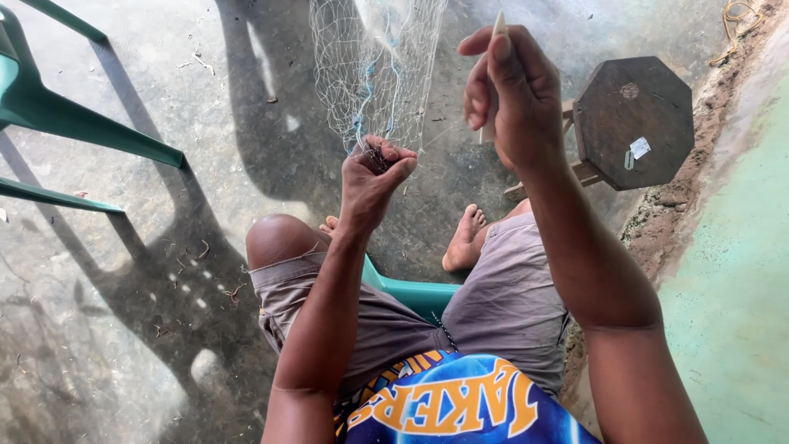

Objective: Repairing a fishing net by weaving and tying knots using a shuttle tool.

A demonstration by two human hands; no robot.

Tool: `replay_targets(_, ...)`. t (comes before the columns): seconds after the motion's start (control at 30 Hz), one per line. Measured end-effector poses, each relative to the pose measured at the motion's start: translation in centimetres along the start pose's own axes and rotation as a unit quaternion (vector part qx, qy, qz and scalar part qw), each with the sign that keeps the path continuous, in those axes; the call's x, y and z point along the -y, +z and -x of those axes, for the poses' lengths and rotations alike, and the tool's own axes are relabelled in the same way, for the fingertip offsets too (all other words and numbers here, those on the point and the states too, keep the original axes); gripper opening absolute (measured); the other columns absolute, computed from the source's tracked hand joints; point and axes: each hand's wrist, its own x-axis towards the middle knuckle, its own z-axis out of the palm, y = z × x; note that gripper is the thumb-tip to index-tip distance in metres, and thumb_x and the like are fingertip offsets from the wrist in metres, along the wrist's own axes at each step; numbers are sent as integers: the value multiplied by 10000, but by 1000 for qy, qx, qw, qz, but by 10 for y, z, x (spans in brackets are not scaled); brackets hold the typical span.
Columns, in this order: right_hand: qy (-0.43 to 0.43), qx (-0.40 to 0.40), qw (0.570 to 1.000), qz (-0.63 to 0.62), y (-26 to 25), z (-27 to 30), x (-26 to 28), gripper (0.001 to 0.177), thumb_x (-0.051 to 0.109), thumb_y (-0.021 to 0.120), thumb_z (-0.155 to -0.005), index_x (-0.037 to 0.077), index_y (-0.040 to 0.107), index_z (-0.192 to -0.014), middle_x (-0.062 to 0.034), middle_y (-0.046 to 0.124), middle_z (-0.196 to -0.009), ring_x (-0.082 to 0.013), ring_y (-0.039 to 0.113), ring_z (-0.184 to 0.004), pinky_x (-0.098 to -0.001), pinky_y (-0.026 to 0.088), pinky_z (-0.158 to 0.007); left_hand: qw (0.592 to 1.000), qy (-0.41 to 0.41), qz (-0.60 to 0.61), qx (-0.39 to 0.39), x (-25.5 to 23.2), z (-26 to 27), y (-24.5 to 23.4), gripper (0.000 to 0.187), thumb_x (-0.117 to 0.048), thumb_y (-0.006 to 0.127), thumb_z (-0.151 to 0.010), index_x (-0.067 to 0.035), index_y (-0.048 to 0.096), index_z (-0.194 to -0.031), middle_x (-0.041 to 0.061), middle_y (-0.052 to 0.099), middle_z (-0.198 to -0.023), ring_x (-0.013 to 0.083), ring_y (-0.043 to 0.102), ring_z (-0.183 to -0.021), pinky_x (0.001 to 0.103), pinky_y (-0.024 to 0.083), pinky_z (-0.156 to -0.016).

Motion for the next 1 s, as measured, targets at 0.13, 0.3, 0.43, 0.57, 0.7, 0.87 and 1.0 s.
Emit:
replay_targets(0.13,-27,-18,999,14,-1,-2,-2,337,402,480,-1130,74,558,-1135,10,355,-656,-87,356,-517,-222,332,-467,999,-8,-31,6,-3,1,0,303,54,748,-877,-161,536,-891,70,744,-919,178,733,-953,311,589,-916)
replay_targets(0.3,-138,-23,987,85,-1,4,8,362,396,409,-1171,50,504,-1126,-3,307,-641,-124,342,-485,-258,321,-453,1000,-15,-22,12,4,-2,-2,316,53,727,-872,-169,503,-865,51,730,-888,119,691,-866,253,552,-794)
replay_targets(0.43,-158,-52,983,77,-2,9,4,372,393,416,-1166,33,488,-1107,-15,296,-625,-129,300,-458,-267,291,-433,1000,-15,-12,16,8,-2,-2,322,55,729,-876,-170,500,-862,53,734,-889,117,691,-859,246,546,-770)
replay_targets(0.57,-196,-64,977,58,-7,15,-5,302,339,420,-1181,61,517,-1114,-3,321,-634,-125,297,-453,-276,310,-416,1000,-16,-9,13,7,-2,-1,324,52,730,-871,-172,497,-858,55,727,-884,121,689,-852,253,548,-767)
replay_targets(0.7,-178,-88,980,24,-6,25,-7,315,370,441,-1160,69,489,-1086,-1,275,-620,-116,244,-456,-280,298,-430,999,-26,-15,11,-2,-1,3,328,39,740,-871,-174,492,-847,56,729,-881,117,686,-854,248,549,-766)
replay_targets(0.87,-27,-9,970,242,-32,55,-35,165,240,629,-1081,83,681,-1084,-86,610,-785,-173,553,-650,-305,445,-576,998,36,-53,11,0,-2,-6,322,47,772,-847,-136,507,-856,84,721,-902,128,687,-872,235,535,-770)
replay_targets(1.0,86,71,961,253,-19,82,-41,138,101,719,-949,33,770,-1057,-218,730,-850,-241,681,-791,-452,541,-781,996,67,-56,19,6,-3,-6,326,67,812,-800,-71,522,-859,157,728,-863,135,683,-804,195,519,-667)
